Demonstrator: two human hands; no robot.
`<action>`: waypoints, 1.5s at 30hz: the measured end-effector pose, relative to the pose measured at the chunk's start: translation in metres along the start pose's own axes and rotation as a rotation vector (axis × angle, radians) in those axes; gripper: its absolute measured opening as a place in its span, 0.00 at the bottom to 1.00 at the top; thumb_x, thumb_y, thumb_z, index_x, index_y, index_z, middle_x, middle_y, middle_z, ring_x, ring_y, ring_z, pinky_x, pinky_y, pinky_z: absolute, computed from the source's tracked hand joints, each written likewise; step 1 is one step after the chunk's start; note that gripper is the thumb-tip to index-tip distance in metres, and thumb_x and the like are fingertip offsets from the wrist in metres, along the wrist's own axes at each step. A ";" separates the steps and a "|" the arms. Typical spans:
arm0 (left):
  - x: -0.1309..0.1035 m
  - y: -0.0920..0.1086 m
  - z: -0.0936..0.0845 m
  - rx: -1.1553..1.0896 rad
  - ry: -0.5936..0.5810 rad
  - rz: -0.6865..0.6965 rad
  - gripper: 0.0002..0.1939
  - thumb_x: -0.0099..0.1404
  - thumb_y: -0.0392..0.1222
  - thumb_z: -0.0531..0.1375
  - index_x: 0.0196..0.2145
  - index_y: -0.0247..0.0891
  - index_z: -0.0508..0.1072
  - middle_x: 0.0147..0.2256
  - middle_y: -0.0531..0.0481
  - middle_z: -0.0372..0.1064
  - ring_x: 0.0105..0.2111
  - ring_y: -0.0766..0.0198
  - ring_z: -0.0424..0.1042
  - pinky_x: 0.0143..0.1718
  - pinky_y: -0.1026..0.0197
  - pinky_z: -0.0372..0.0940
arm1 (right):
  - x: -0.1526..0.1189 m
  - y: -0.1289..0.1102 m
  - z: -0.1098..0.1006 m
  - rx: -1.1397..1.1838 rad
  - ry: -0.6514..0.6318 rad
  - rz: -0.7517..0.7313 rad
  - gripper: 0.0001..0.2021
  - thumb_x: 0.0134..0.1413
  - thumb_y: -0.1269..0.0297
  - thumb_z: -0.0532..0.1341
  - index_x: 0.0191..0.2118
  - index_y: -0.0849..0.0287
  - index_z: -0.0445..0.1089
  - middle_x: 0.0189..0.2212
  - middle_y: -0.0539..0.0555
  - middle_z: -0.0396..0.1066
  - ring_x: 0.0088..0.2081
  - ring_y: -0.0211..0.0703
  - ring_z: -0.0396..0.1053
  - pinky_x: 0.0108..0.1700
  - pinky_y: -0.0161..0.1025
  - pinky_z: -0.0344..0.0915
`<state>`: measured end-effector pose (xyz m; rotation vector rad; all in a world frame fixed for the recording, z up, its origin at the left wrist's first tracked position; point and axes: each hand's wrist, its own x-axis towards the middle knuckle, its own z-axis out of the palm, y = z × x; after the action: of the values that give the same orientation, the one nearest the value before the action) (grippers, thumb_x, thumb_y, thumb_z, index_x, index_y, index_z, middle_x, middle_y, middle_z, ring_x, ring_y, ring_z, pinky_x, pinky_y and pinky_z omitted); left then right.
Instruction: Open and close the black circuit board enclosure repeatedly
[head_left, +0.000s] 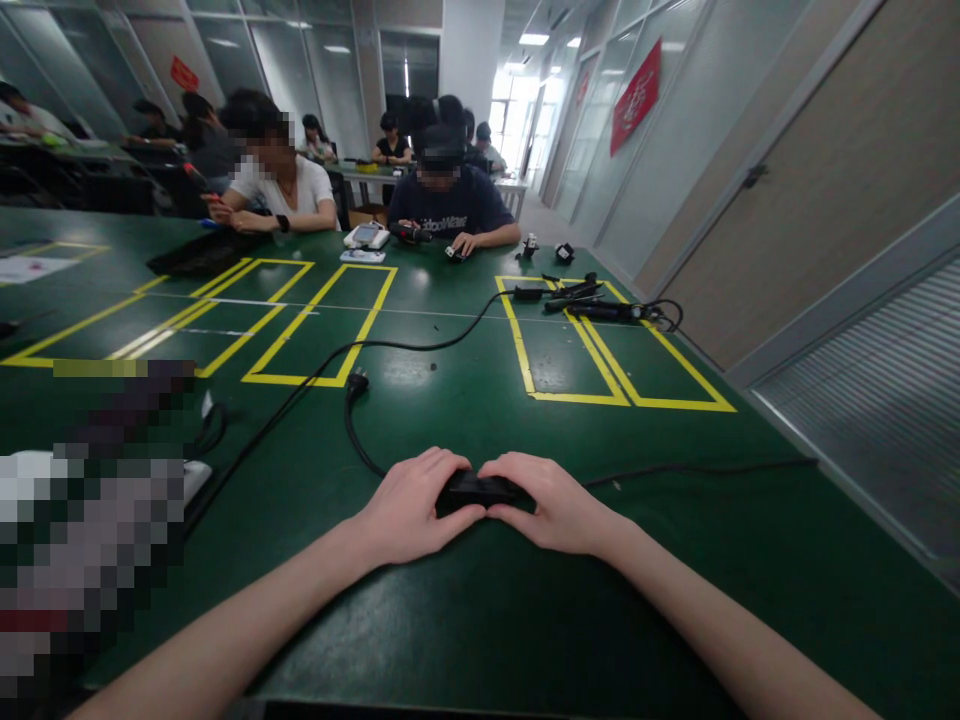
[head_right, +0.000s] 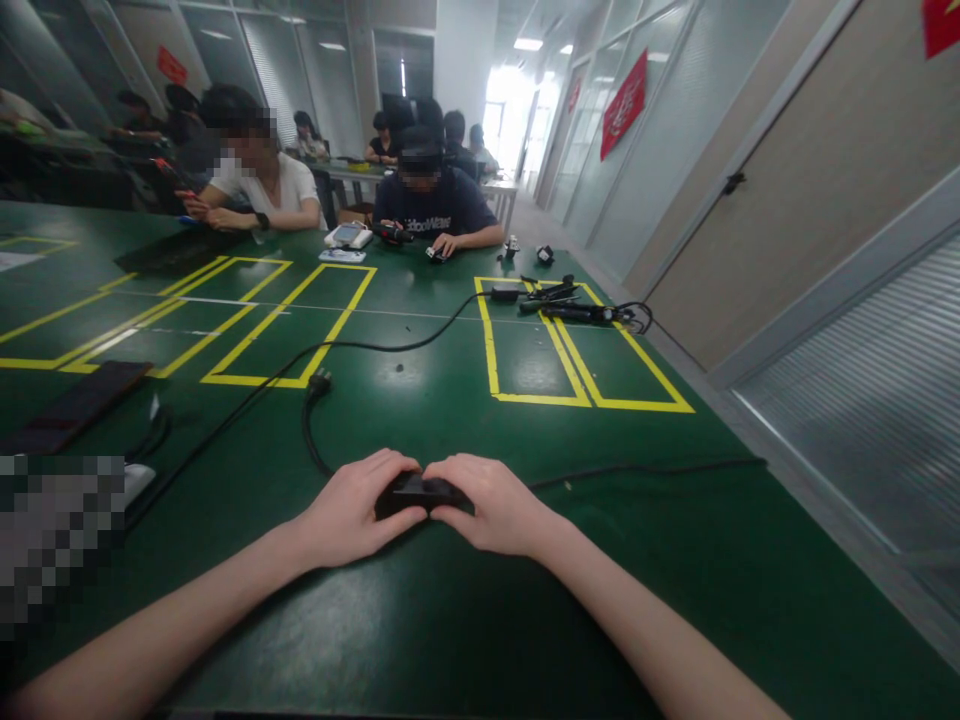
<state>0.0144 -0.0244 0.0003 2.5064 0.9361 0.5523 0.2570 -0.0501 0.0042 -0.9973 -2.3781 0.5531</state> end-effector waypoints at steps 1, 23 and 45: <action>0.000 0.000 0.000 0.009 -0.008 0.002 0.11 0.72 0.47 0.63 0.46 0.37 0.73 0.41 0.47 0.76 0.41 0.55 0.75 0.41 0.56 0.69 | 0.000 0.000 0.000 -0.005 -0.007 -0.007 0.13 0.63 0.67 0.65 0.52 0.57 0.70 0.45 0.59 0.78 0.46 0.49 0.77 0.49 0.44 0.73; 0.000 -0.001 -0.003 0.006 0.032 0.063 0.11 0.72 0.48 0.64 0.40 0.37 0.74 0.37 0.47 0.76 0.36 0.57 0.75 0.37 0.58 0.69 | 0.000 -0.008 0.002 -0.176 -0.033 -0.138 0.21 0.69 0.62 0.61 0.65 0.56 0.64 0.51 0.61 0.73 0.47 0.49 0.75 0.46 0.43 0.74; -0.001 -0.012 -0.002 -0.005 0.056 0.258 0.19 0.73 0.40 0.61 0.60 0.41 0.72 0.61 0.40 0.71 0.64 0.50 0.67 0.65 0.42 0.65 | -0.071 0.130 -0.105 -0.448 0.942 0.795 0.28 0.66 0.51 0.52 0.65 0.61 0.64 0.54 0.66 0.73 0.55 0.63 0.71 0.53 0.54 0.70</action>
<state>0.0066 -0.0165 -0.0039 2.6368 0.6310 0.7060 0.4312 -0.0002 -0.0027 -1.8817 -1.2224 -0.2222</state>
